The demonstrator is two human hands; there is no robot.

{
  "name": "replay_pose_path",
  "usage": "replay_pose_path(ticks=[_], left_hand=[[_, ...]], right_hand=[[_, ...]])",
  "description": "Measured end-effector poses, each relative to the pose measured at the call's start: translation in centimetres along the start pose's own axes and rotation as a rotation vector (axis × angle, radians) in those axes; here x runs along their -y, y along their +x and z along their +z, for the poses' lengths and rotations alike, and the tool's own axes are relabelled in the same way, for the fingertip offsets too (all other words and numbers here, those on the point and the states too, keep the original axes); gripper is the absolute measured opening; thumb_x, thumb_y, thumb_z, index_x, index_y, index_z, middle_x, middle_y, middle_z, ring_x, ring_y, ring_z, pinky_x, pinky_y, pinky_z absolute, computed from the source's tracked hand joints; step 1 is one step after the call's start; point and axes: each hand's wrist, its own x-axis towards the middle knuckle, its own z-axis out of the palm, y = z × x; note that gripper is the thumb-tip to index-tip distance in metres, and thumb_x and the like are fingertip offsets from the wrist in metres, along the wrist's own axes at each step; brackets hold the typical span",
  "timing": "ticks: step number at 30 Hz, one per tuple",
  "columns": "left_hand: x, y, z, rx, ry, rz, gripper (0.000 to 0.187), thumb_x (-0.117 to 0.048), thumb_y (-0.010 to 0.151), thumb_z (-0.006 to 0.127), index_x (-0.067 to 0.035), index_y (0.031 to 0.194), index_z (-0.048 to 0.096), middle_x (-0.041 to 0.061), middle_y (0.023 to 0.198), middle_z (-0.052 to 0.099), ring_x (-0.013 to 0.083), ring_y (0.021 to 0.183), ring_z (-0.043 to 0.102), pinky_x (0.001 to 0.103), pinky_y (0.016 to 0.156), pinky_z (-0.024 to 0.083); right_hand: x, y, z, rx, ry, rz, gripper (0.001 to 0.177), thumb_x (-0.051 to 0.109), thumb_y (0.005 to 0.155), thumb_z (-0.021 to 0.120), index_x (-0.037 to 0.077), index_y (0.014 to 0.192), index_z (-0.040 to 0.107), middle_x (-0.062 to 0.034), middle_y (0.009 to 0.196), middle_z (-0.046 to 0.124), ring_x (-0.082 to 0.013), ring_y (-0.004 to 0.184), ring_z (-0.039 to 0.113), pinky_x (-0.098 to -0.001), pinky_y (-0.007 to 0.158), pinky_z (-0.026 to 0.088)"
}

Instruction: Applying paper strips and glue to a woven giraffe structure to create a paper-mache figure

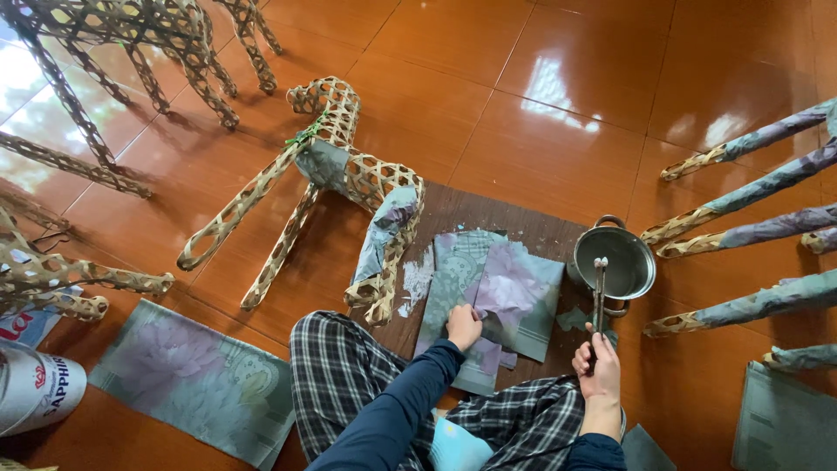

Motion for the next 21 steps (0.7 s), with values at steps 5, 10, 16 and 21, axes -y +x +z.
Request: replay_pose_path(ticks=[5, 10, 16, 21], left_hand=[[0.2, -0.2, -0.7, -0.006, -0.234, 0.029, 0.005, -0.013, 0.085, 0.067, -0.009, 0.086, 0.064, 0.010, 0.086, 0.071, 0.0320, 0.079, 0.067, 0.041, 0.079, 0.057], [0.7, -0.7, -2.1, -0.063, -0.382, 0.164, 0.021, -0.009, 0.084, 0.072, -0.007, 0.103, 0.065, 0.008, 0.096, 0.075, 0.0255, 0.086, 0.071, 0.036, 0.082, 0.057], [2.8, -1.3, -7.0, -0.046, -0.292, 0.057, 0.064, -0.009, 0.091, 0.074, -0.008, 0.152, 0.054, 0.004, 0.089, 0.069, 0.0193, 0.075, 0.066, 0.035, 0.070, 0.055], [7.4, -2.9, -8.1, -0.145, -0.357, -0.051, 0.041, -0.018, 0.086, 0.075, -0.009, 0.126, 0.074, 0.006, 0.099, 0.077, 0.0206, 0.082, 0.068, 0.033, 0.077, 0.057]], right_hand=[[-0.1, 0.2, -0.1, 0.003, -0.006, -0.002, 0.028, 0.026, 0.118, 0.050, 0.013, 0.138, 0.064, 0.0027, 0.071, 0.047, -0.0070, 0.051, 0.036, -0.0218, 0.043, 0.029], [-0.5, 0.4, -0.6, -0.008, -0.005, 0.006, 0.027, 0.026, 0.117, 0.051, 0.013, 0.138, 0.064, 0.0028, 0.071, 0.047, -0.0071, 0.051, 0.036, -0.0223, 0.043, 0.028], [-0.6, 0.6, -0.6, -0.012, -0.020, 0.020, 0.024, 0.027, 0.116, 0.053, 0.017, 0.135, 0.064, 0.0037, 0.068, 0.046, -0.0061, 0.048, 0.036, -0.0216, 0.041, 0.027], [-0.7, 0.8, -0.8, -0.014, -0.032, 0.024, 0.024, 0.026, 0.116, 0.053, 0.016, 0.135, 0.065, 0.0041, 0.068, 0.046, -0.0057, 0.048, 0.035, -0.0216, 0.040, 0.026]])
